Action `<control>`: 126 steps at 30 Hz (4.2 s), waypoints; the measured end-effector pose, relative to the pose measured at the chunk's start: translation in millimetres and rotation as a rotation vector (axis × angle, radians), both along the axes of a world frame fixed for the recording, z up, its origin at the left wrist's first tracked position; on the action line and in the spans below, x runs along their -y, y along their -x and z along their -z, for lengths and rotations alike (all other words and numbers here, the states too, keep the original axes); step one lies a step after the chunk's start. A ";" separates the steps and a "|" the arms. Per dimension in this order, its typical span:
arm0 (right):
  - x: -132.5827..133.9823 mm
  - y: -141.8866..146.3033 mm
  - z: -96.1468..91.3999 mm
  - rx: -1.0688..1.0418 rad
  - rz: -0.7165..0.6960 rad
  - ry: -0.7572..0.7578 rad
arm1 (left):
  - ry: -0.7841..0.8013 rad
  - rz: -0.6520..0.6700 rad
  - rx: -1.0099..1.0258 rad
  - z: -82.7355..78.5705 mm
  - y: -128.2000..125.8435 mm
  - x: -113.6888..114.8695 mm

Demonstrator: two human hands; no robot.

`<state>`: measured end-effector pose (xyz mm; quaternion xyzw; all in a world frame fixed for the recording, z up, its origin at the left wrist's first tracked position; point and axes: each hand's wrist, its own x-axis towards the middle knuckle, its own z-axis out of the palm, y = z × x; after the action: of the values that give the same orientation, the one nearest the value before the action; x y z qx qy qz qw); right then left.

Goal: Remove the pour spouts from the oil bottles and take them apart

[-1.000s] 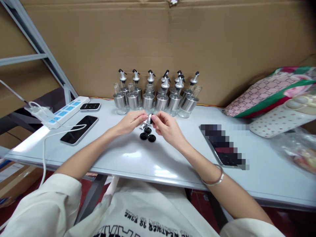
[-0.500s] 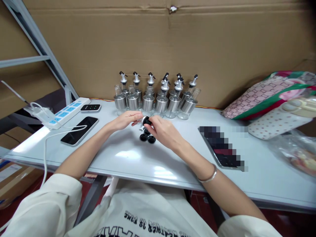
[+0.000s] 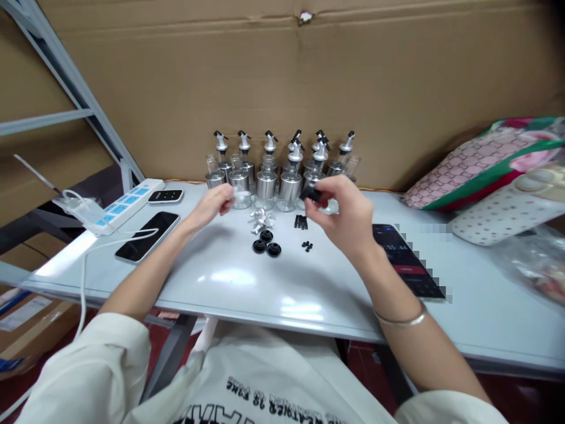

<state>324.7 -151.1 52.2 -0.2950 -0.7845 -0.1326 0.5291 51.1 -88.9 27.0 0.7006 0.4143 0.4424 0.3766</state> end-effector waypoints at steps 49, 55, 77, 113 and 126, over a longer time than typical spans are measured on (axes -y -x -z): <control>1.3 16.1 30.9 0.531 -0.107 0.892 | -0.369 0.089 -0.683 51.2 -17.8 7.6; 0.8 17.1 33.3 0.492 -0.164 0.883 | -0.415 0.131 -0.718 50.1 -18.6 8.0; 1.1 23.2 26.2 0.384 -0.187 1.013 | -0.788 0.326 -0.746 47.5 -51.2 43.5; -118.9 36.6 7.5 -0.525 0.090 0.684 | -0.540 0.719 -0.588 44.5 -97.5 104.1; -12.8 32.6 -61.5 -0.760 -0.353 0.780 | 0.502 0.332 0.540 51.7 -116.0 95.4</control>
<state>292.1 -138.3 113.8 -0.3601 -0.5672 0.3726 0.6401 167.1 -184.3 -24.7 0.5029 0.2771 0.4287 0.6975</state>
